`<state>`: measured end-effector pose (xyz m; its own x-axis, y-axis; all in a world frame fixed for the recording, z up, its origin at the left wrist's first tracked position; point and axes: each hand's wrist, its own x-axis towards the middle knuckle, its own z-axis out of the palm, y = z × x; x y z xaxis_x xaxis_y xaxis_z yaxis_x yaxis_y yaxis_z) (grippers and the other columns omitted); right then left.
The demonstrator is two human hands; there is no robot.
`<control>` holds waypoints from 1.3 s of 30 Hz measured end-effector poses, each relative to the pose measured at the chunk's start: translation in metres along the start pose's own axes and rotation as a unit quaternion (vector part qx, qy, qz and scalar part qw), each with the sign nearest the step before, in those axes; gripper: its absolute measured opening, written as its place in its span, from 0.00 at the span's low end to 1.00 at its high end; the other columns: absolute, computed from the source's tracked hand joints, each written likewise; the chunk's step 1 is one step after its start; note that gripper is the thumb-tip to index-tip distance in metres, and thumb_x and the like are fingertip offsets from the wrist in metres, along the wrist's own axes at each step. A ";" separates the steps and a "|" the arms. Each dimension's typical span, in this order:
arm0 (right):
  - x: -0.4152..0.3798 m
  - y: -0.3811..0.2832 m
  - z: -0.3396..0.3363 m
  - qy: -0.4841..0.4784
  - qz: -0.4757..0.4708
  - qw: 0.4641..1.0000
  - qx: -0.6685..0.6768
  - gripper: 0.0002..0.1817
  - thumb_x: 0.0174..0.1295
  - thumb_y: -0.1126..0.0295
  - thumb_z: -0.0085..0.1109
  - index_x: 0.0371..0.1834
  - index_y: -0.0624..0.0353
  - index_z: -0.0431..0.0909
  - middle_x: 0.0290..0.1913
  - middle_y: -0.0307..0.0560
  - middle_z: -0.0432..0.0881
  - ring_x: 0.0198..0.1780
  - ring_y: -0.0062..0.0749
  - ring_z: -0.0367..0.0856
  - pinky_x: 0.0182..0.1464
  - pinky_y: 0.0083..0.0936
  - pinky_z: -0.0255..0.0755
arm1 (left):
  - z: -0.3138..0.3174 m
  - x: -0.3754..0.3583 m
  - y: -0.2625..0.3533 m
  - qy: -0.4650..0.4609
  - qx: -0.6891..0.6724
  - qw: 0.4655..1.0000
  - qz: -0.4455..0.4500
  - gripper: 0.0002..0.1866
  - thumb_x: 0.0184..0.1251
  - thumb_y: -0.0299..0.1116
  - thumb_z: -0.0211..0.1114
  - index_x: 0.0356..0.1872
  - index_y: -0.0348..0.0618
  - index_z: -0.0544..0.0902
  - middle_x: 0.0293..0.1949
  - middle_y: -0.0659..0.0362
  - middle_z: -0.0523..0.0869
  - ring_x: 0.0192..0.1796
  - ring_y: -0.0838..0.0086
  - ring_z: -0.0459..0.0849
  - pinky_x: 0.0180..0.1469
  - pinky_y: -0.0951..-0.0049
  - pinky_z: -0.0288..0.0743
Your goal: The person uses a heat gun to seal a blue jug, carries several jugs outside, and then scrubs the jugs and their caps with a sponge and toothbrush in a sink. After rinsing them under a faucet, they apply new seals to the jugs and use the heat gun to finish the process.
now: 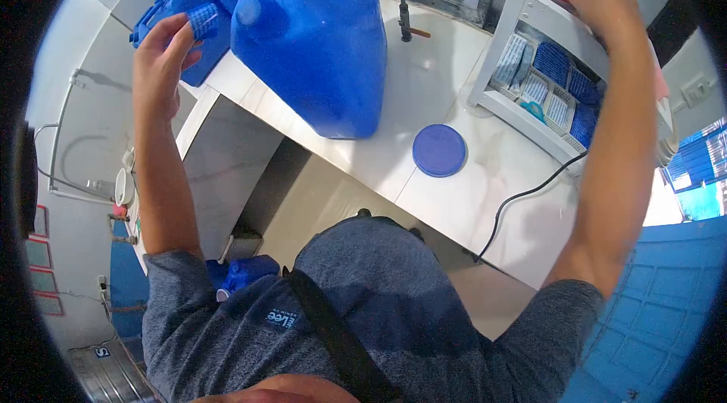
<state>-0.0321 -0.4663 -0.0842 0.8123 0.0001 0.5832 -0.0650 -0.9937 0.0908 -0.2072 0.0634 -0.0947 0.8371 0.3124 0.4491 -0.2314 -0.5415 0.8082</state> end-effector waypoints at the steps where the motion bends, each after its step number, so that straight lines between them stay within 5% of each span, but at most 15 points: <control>1: 0.013 0.016 0.006 -0.087 -0.004 0.996 0.003 0.29 0.58 0.49 0.67 0.52 0.64 0.84 0.51 0.66 0.86 0.53 0.56 0.86 0.57 0.43 0.77 | 0.000 0.006 0.002 -0.005 0.019 1.000 -0.010 0.20 0.69 0.40 0.71 0.53 0.35 0.85 0.47 0.57 0.88 0.46 0.74 0.86 0.48 0.74 0.82; 5: 0.035 0.025 0.025 -0.255 0.008 0.967 0.018 0.31 0.47 0.53 0.69 0.46 0.72 0.85 0.48 0.68 0.87 0.49 0.54 0.88 0.54 0.40 0.79 | 0.006 0.017 0.003 -0.100 0.017 0.994 -0.037 0.20 0.70 0.42 0.69 0.53 0.37 0.85 0.48 0.57 0.87 0.48 0.73 0.86 0.52 0.71 0.81; 8: 0.039 0.028 0.028 -0.279 0.018 0.957 0.073 0.32 0.43 0.54 0.68 0.44 0.74 0.85 0.43 0.65 0.88 0.46 0.51 0.89 0.51 0.38 0.79 | 0.009 0.015 0.011 -0.153 -0.019 0.987 -0.048 0.20 0.70 0.43 0.69 0.54 0.40 0.84 0.47 0.58 0.88 0.49 0.73 0.86 0.55 0.69 0.80; 11: 0.045 0.034 0.041 -0.248 0.007 0.966 0.066 0.33 0.43 0.53 0.66 0.43 0.76 0.84 0.36 0.63 0.87 0.39 0.49 0.88 0.45 0.39 0.78 | 0.009 0.016 0.015 -0.156 -0.004 0.987 -0.045 0.20 0.69 0.42 0.69 0.54 0.38 0.84 0.47 0.58 0.88 0.49 0.72 0.87 0.54 0.69 0.80; 33: 0.038 0.044 0.040 -0.219 0.020 0.968 0.120 0.32 0.43 0.51 0.64 0.38 0.74 0.85 0.37 0.65 0.87 0.39 0.51 0.87 0.47 0.39 0.78 | 0.018 0.017 0.009 -0.126 0.097 0.985 0.065 0.23 0.63 0.45 0.74 0.52 0.40 0.86 0.39 0.56 0.88 0.38 0.74 0.86 0.44 0.73 0.81; 36: 0.040 0.042 0.042 -0.258 0.019 0.962 0.091 0.34 0.46 0.49 0.66 0.46 0.71 0.85 0.42 0.65 0.87 0.44 0.50 0.87 0.50 0.40 0.78 | 0.015 0.016 0.011 -0.120 0.108 0.985 0.057 0.21 0.64 0.43 0.73 0.52 0.39 0.86 0.39 0.55 0.88 0.38 0.74 0.86 0.44 0.74 0.81; 38: 0.031 0.038 0.044 0.067 0.027 0.996 -0.059 0.37 0.53 0.43 0.67 0.56 0.65 0.82 0.49 0.61 0.85 0.51 0.48 0.86 0.56 0.40 0.77 | 0.009 0.011 0.021 -0.061 0.059 0.988 0.130 0.18 0.65 0.37 0.73 0.52 0.40 0.86 0.40 0.55 0.89 0.39 0.76 0.86 0.43 0.77 0.80; 39: 0.013 0.012 0.014 0.119 -0.006 0.993 0.016 0.37 0.58 0.44 0.67 0.61 0.65 0.78 0.53 0.58 0.85 0.55 0.43 0.84 0.59 0.35 0.75 | 0.008 0.005 0.026 -0.062 0.058 0.987 0.133 0.18 0.65 0.37 0.73 0.52 0.40 0.86 0.40 0.55 0.89 0.39 0.76 0.86 0.43 0.77 0.80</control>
<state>-0.0145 -0.4796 -0.0872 0.6531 0.0352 0.7564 -0.0339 -0.9966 0.0757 -0.2045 0.0449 -0.0747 0.8098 0.0534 0.5842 -0.3988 -0.6803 0.6150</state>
